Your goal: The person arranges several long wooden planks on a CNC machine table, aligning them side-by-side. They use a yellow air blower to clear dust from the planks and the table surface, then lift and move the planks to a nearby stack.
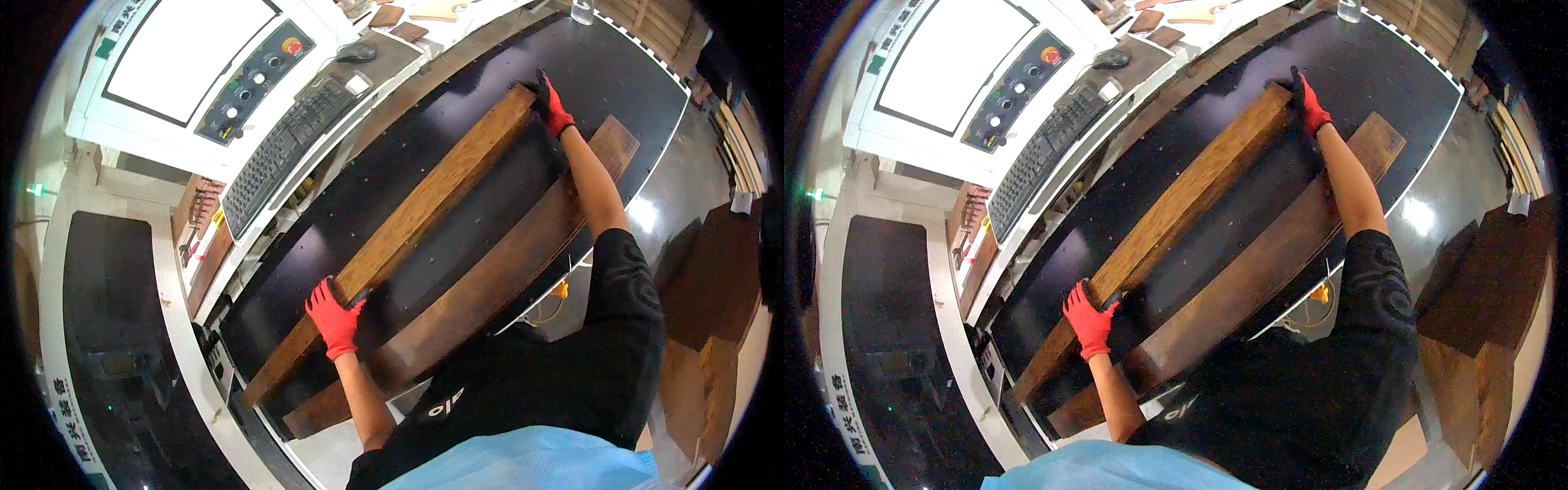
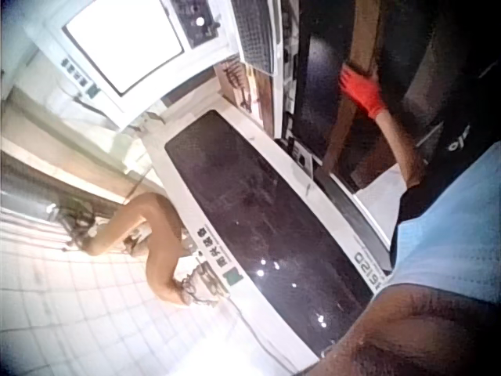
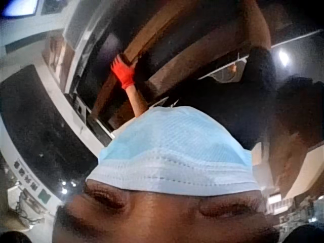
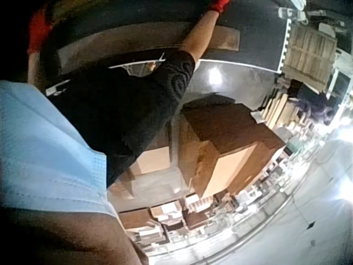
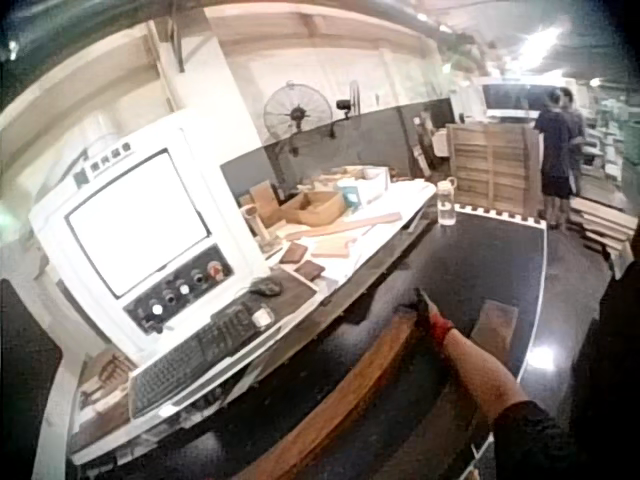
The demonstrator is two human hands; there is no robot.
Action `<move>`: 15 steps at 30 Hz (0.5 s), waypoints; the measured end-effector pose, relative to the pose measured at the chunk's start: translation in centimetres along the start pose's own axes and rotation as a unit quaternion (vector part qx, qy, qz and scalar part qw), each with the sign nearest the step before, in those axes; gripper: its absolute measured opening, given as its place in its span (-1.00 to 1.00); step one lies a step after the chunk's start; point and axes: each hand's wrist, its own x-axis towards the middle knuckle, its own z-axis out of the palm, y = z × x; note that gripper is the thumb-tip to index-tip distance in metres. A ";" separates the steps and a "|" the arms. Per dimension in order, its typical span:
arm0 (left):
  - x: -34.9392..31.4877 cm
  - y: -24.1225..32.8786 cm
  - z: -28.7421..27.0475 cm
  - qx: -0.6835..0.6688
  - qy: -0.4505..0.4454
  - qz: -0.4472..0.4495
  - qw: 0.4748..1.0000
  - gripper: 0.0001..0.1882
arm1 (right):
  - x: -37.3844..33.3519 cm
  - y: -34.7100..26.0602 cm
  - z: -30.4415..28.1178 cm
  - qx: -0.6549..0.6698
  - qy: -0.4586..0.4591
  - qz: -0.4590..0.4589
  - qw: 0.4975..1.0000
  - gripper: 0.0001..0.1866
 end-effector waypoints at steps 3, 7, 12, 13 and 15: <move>-0.3 2.3 -1.1 0.000 -0.010 -0.005 1.000 0.20 | 1.2 0.1 -5.5 -0.001 -0.111 -0.027 0.993 -0.37; -0.3 3.4 -0.6 0.024 -0.017 0.000 1.000 0.20 | 2.9 3.1 -11.5 -0.293 -0.046 -0.222 0.929 -0.41; -0.7 3.4 -0.8 0.055 -0.026 -0.001 0.998 0.19 | -1.8 2.1 -5.8 -0.321 0.000 -0.175 0.931 -0.39; -0.3 3.5 -0.7 0.058 -0.028 0.002 0.998 0.19 | -1.7 1.9 -6.4 -0.315 0.002 -0.183 0.931 -0.39; -0.5 3.2 -0.6 0.061 -0.022 0.000 0.998 0.19 | -3.0 1.2 -4.1 -0.240 0.015 -0.130 0.962 -0.39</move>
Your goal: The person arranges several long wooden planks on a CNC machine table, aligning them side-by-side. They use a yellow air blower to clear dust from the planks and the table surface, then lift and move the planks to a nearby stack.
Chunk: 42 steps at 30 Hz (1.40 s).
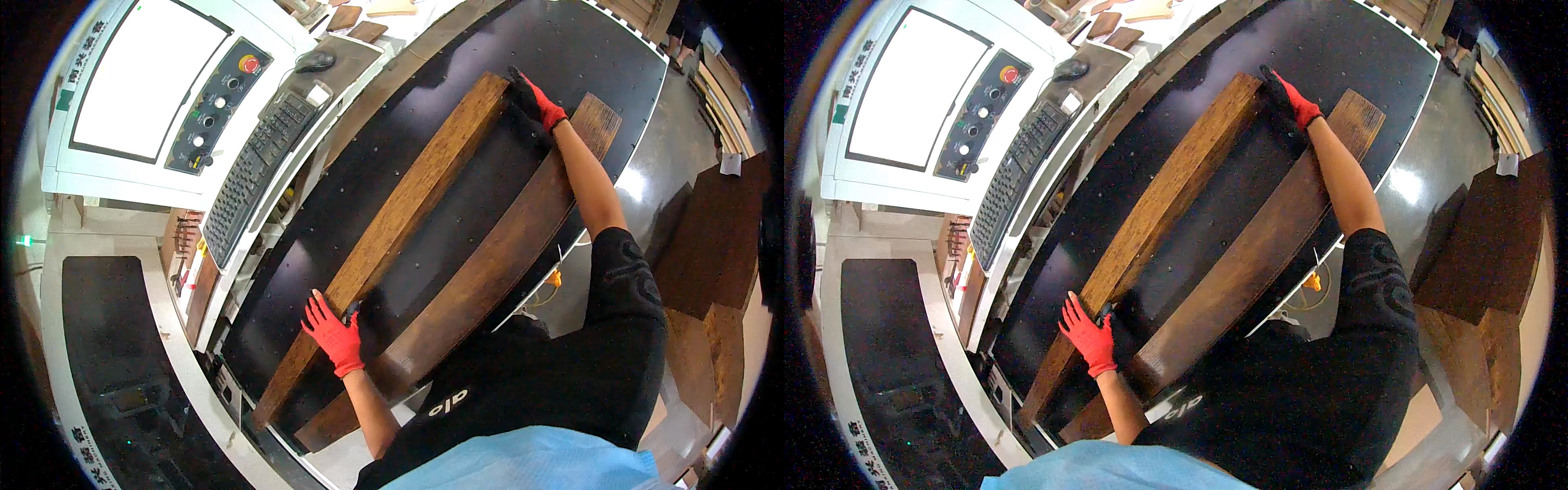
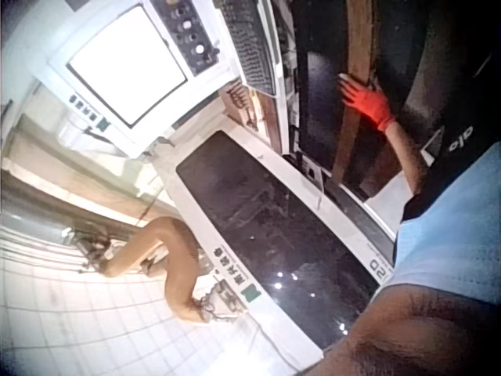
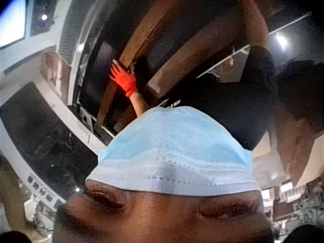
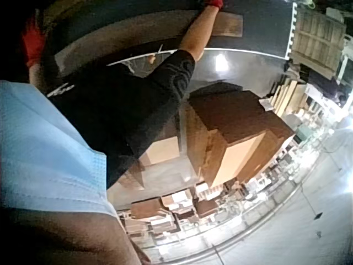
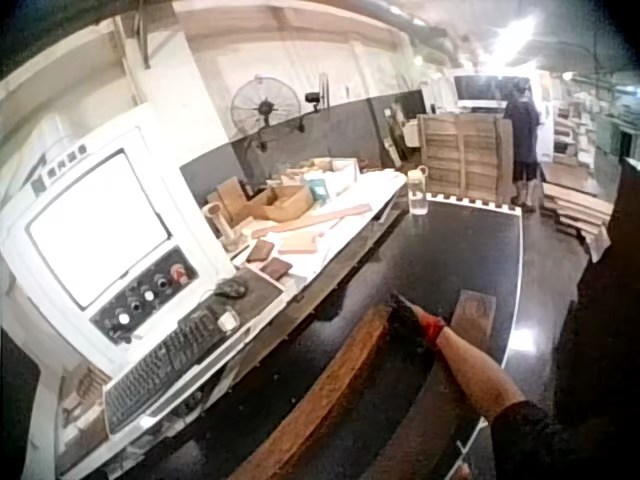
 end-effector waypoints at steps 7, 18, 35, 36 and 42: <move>0.1 0.3 0.1 -0.008 0.009 0.003 1.000 0.18 | 0.9 1.0 -1.5 -0.124 -0.006 -0.066 0.990 -0.38; -0.2 0.2 0.0 -0.018 0.002 -0.015 1.000 0.16 | 0.4 0.0 0.3 -0.081 0.009 -0.037 0.996 -0.38; -0.1 -1.0 -1.3 -0.079 0.065 0.023 0.995 0.06 | 9.0 7.5 -2.3 0.026 0.038 -0.036 0.998 -0.48; -0.5 -0.9 -0.6 -0.095 0.086 0.024 0.991 0.06 | 9.6 6.8 -4.5 0.104 -0.049 0.018 0.993 -0.54; -1.6 -1.6 -0.1 -0.124 0.099 0.012 0.987 0.08 | 8.8 3.2 -4.5 0.155 -0.129 0.016 0.979 -0.36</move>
